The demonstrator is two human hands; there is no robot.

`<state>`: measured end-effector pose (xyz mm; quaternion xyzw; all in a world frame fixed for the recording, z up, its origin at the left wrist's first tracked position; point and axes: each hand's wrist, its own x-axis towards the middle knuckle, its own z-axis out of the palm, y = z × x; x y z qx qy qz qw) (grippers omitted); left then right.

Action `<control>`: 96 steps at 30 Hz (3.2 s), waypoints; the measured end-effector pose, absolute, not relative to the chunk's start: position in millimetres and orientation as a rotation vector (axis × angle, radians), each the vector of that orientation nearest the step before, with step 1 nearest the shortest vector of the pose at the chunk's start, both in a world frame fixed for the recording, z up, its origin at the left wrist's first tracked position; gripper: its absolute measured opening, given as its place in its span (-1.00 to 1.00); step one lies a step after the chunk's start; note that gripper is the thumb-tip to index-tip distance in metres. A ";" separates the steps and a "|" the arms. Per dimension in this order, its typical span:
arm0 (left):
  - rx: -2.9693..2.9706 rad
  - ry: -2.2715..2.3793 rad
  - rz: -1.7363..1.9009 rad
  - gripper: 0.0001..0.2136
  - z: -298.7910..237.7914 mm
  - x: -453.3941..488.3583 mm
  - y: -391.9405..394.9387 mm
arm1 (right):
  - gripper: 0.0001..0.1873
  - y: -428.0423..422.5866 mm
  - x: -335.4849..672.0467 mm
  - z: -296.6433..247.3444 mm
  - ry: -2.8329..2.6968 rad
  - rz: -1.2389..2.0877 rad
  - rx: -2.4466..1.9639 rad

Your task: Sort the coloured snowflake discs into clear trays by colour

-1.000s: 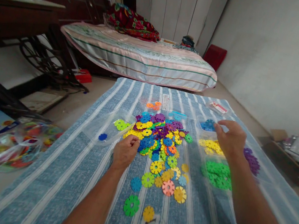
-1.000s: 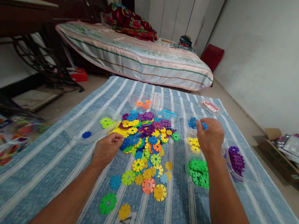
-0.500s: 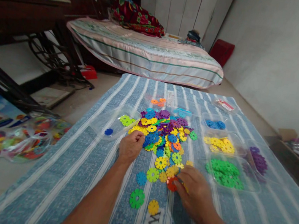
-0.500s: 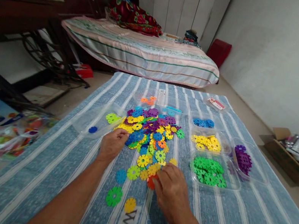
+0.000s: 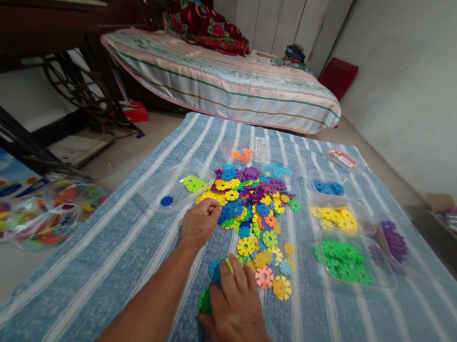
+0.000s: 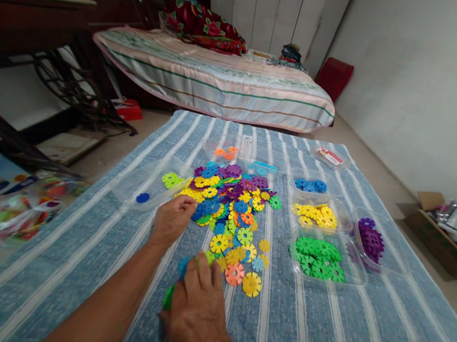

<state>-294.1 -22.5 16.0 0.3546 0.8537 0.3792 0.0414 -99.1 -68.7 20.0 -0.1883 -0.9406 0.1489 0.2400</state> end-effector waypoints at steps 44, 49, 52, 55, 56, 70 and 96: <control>1.082 2.633 1.114 -0.83 15.5 -294.3 -22.6 | -0.84 -16.2 -50.9 34.8 -2.283 0.257 -0.637; 1.084 2.628 1.133 -0.83 15.5 -293.5 -23.7 | -0.86 -32.9 -77.3 29.5 -2.375 0.317 -0.626; 1.096 2.610 1.157 -0.83 15.4 -293.2 -24.7 | -0.89 -34.3 -88.1 29.2 -2.428 0.312 -0.670; 1.105 2.597 1.168 -0.84 15.6 -292.9 -25.7 | -0.88 -32.1 -91.0 28.4 -2.455 0.314 -0.703; 1.109 2.589 1.170 -0.84 15.7 -292.9 -26.0 | -0.89 -31.0 -90.4 27.7 -2.463 0.320 -0.714; 1.119 2.505 1.089 -0.87 14.9 -292.7 -28.7 | -0.88 -33.5 -90.9 18.7 -2.425 0.303 -0.666; 1.155 2.519 1.043 -0.88 18.7 -295.3 -30.5 | -0.86 88.4 -132.7 67.8 -2.451 0.227 -0.686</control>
